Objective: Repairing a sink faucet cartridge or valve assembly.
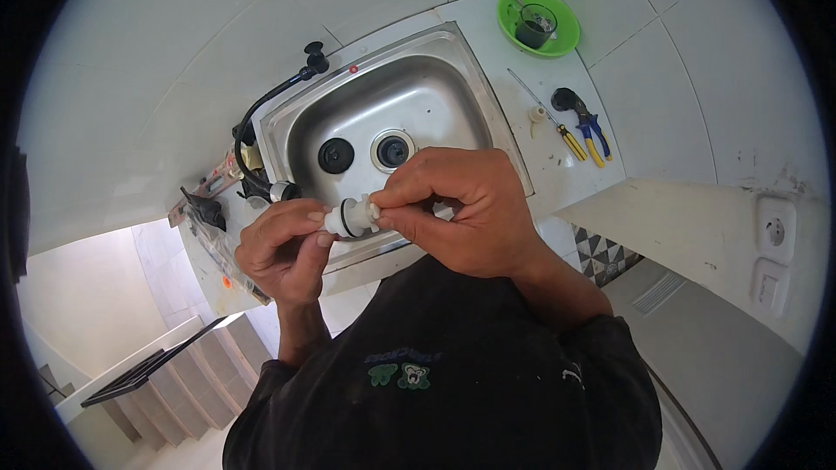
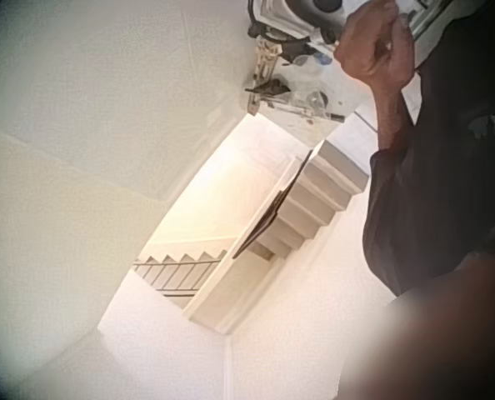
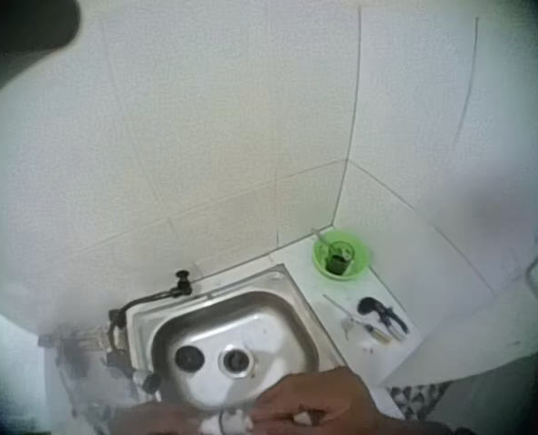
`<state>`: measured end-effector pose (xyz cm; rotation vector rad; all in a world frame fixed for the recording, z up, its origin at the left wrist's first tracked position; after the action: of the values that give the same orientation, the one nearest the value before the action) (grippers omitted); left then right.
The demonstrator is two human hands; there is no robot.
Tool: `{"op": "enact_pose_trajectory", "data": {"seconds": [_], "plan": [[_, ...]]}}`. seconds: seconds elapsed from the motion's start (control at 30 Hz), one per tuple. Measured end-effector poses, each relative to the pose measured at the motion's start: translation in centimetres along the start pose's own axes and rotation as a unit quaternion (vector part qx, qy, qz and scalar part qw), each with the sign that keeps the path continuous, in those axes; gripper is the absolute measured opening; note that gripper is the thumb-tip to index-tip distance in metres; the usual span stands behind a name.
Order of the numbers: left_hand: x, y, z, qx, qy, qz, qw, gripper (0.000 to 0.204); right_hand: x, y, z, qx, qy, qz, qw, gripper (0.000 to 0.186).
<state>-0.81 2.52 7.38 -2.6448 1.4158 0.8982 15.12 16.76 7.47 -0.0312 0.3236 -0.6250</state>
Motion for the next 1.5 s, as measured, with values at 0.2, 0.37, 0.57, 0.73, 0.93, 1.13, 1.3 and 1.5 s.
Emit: {"op": "enact_pose_trajectory", "data": {"seconds": [0.2,0.37,0.57,0.73,0.93,1.13,1.3,1.5], "plan": [[0.1,-0.1,0.1,0.01,0.006,0.011,1.0,0.017,0.1,0.2,0.0,0.006,-0.003,0.008,1.0,0.018],[1.5,-1.6,1.4,0.277,0.18,-0.044,0.943,0.014,-0.4,-0.3,1.1,0.13,0.067,0.023,0.989,0.019],[1.4,-2.1,1.1,0.383,0.259,-0.085,0.883,0.009,-0.8,-0.2,0.6,0.224,0.094,-0.019,0.97,0.019],[1.2,-1.8,0.6,0.43,0.385,-0.069,0.813,0.006,-1.3,0.0,0.5,0.233,0.087,-0.004,0.969,0.02],[1.0,-1.7,1.0,0.493,0.452,-0.062,0.741,0.01,-1.7,-0.5,0.7,0.317,0.137,0.007,0.938,0.021],[1.0,-1.6,1.1,0.52,0.453,-0.057,0.722,0.01,-1.9,-0.5,0.7,0.353,0.155,0.041,0.922,0.024],[1.2,-1.5,1.0,0.503,0.447,-0.056,0.738,0.01,-1.9,-0.6,0.6,0.363,0.175,0.057,0.913,0.027],[1.3,-1.6,0.5,0.482,0.437,-0.073,0.755,0.01,-1.4,-0.7,0.4,0.341,0.174,0.05,0.922,0.037]]}}
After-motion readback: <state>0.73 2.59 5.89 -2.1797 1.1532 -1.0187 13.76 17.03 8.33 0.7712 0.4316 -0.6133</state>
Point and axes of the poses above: each hand's wrist, its own x-axis away from the middle knuckle, its own y-axis out of the back of the hand, z = x × y, the point moved 1 cm from there along -x, towards the middle knuckle, and after that the axes turned 4 degrees about -x, right-handed, at the moved point
